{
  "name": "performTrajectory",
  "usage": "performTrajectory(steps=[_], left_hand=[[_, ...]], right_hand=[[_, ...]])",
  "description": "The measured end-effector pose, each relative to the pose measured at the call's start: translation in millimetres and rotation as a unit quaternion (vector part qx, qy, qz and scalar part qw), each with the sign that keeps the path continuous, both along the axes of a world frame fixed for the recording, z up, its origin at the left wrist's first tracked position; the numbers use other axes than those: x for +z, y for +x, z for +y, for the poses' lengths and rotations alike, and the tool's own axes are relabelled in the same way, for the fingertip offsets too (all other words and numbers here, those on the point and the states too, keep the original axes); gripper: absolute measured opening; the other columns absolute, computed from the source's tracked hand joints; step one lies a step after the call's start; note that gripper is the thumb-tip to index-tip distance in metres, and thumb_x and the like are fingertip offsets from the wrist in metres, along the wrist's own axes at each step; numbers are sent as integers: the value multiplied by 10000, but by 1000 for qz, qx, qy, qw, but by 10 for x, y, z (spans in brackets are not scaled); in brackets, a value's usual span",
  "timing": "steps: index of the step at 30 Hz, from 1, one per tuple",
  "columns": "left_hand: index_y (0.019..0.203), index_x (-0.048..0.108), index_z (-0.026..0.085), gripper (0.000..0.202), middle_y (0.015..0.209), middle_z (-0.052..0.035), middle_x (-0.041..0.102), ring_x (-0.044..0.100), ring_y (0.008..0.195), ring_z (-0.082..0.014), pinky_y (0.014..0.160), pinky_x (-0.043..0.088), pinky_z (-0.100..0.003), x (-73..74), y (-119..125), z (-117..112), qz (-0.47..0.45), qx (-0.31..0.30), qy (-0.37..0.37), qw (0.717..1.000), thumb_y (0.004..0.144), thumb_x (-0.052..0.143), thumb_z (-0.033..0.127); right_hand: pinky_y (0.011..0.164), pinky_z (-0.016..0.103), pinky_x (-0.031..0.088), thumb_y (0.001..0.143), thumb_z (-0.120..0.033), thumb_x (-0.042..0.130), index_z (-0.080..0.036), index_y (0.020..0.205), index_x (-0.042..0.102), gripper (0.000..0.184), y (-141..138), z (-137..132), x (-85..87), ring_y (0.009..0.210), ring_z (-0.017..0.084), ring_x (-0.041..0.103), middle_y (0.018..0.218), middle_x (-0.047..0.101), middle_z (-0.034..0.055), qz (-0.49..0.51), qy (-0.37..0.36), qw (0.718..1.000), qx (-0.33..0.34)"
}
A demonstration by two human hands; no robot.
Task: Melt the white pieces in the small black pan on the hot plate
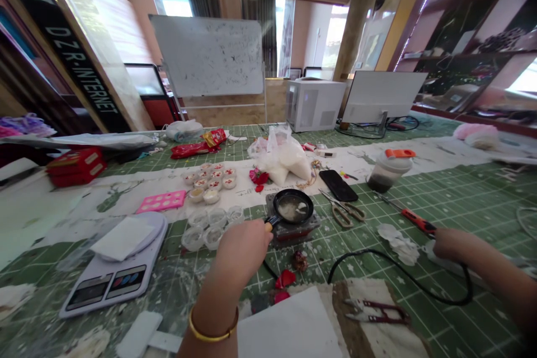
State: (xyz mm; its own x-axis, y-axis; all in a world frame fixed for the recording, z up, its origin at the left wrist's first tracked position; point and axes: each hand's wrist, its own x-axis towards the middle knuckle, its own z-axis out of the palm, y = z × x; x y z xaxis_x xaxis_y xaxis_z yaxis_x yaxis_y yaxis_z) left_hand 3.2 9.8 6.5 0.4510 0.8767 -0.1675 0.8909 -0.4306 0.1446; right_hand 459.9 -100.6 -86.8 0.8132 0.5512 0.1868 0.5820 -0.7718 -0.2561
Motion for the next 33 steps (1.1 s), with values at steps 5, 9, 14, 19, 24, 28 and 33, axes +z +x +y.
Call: performTrajectory(steps=[5,9,14,19,24,28,33], left_hand=[[746,536,182,287,733,-58,614,567,651,-180,517,338,-253,-15,-7,2,0,-3,6,1000,807,325,367],[756,543,180,294,748,-62,617,571,667,-181,530,346,-255,-9,1,2,3,-2,0,1000,807,326,371],[774,555,172,320,748,-68,618,580,694,-192,554,358,-262,17,15,-2,12,1,0,1000,814,315,379],[770,552,162,316,764,-70,623,589,703,-195,556,361,-265,20,37,-8,24,-2,-2,1000,813,320,372],[771,548,159,303,783,-84,627,591,718,-201,565,371,-272,2,41,-10,29,-5,9,1000,812,330,365],[771,544,170,289,771,-78,627,590,707,-200,560,375,-277,-5,33,-5,23,-7,9,1000,813,332,361],[785,548,163,302,782,-79,621,591,723,-204,560,369,-274,-5,36,2,24,-3,2,1000,812,328,368]], right_hand=[[538,383,282,479,-15,577,-153,373,520,183,-75,-27,142,665,270,578,660,568,234,101,-143,984,15],[568,385,284,599,-346,611,-211,578,552,148,-463,48,496,768,272,544,727,556,174,49,-135,985,94],[685,318,349,744,-417,460,-245,760,585,213,-1386,217,968,775,188,525,855,571,70,-22,116,950,289],[598,255,366,758,-464,430,-218,812,611,311,-2085,441,1182,649,145,513,698,575,9,73,260,900,341],[594,252,343,807,-431,346,-198,793,572,325,-2401,738,1135,647,150,524,683,603,21,56,255,904,340],[623,263,335,831,-397,295,-178,803,549,337,-2496,851,1040,679,168,532,721,609,58,3,229,912,340],[600,261,324,831,-359,292,-175,796,538,310,-2536,892,971,659,171,528,732,609,68,-13,196,919,342]])
